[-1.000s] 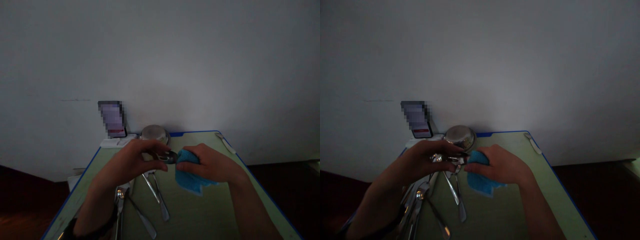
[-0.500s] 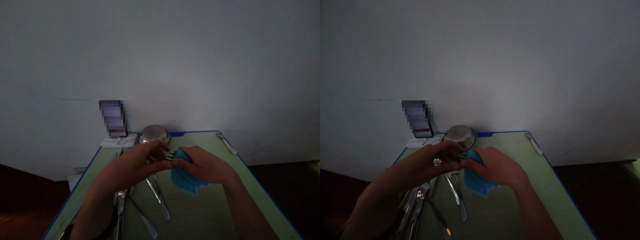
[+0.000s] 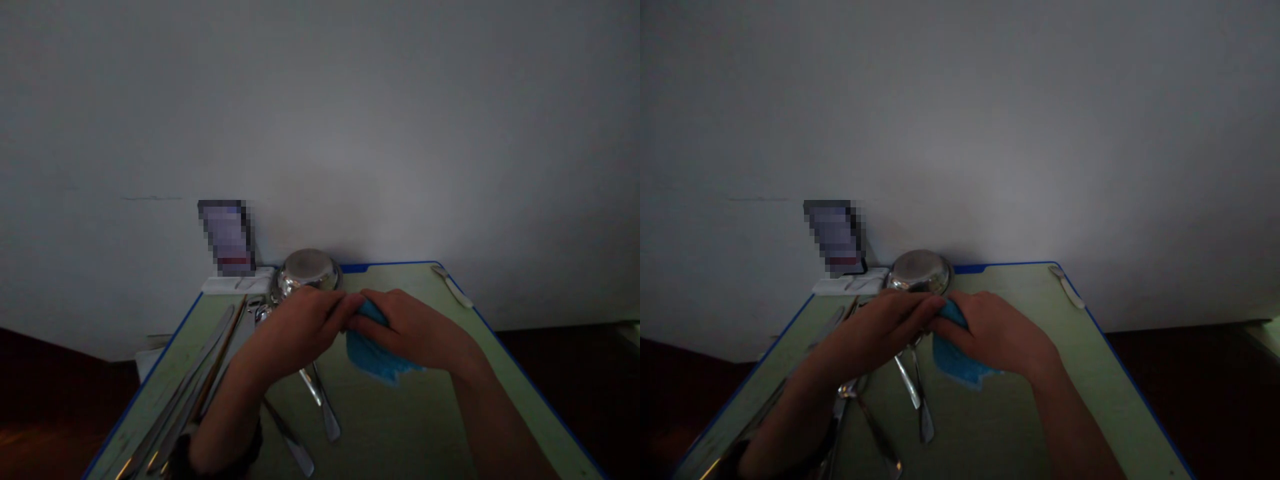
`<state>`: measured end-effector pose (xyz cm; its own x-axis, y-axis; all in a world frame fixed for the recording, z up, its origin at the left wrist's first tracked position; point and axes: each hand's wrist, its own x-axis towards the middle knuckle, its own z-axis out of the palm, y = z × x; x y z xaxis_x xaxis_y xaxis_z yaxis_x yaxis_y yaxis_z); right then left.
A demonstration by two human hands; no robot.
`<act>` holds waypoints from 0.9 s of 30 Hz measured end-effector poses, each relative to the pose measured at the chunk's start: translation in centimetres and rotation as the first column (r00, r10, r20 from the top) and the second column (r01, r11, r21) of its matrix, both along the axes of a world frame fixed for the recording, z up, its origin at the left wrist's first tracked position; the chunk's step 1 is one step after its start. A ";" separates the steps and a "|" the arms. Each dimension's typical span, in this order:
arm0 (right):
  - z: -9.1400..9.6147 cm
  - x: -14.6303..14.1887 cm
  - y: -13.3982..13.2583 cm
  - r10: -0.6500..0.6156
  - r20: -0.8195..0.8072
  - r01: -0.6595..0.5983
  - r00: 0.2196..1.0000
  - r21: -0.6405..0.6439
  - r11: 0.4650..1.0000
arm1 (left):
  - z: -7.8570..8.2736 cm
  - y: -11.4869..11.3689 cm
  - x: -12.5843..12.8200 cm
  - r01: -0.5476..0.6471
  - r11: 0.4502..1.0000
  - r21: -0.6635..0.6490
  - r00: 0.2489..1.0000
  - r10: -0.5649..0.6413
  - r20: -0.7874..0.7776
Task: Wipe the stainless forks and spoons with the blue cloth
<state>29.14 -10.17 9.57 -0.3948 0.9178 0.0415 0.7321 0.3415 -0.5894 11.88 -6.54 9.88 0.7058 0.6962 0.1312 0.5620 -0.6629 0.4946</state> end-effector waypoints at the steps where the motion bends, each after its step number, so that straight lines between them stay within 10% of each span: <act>1: -0.1 0.0 0.1 -0.012 0.001 0.012 1.000 0.003 1.000 | -0.2 0.2 0.2 -0.015 0.999 0.043 1.000 0.016 -0.009; 21: 1.2 3.7 -0.3 0.065 -0.051 -0.075 0.997 -0.231 0.970 | 0.8 1.3 -1.2 -0.333 0.943 0.021 0.937 0.328 0.120; 27: 1.4 2.1 -0.5 -0.034 -0.223 0.015 0.974 -0.087 0.996 | 0.7 0.7 0.3 -0.450 0.876 -0.176 0.740 0.476 0.475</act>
<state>31.19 -10.70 10.94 -0.3617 0.9310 0.0488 0.5857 0.2676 -0.7651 12.15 -5.87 10.60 0.1436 0.9345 0.3257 0.4672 -0.3542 0.8101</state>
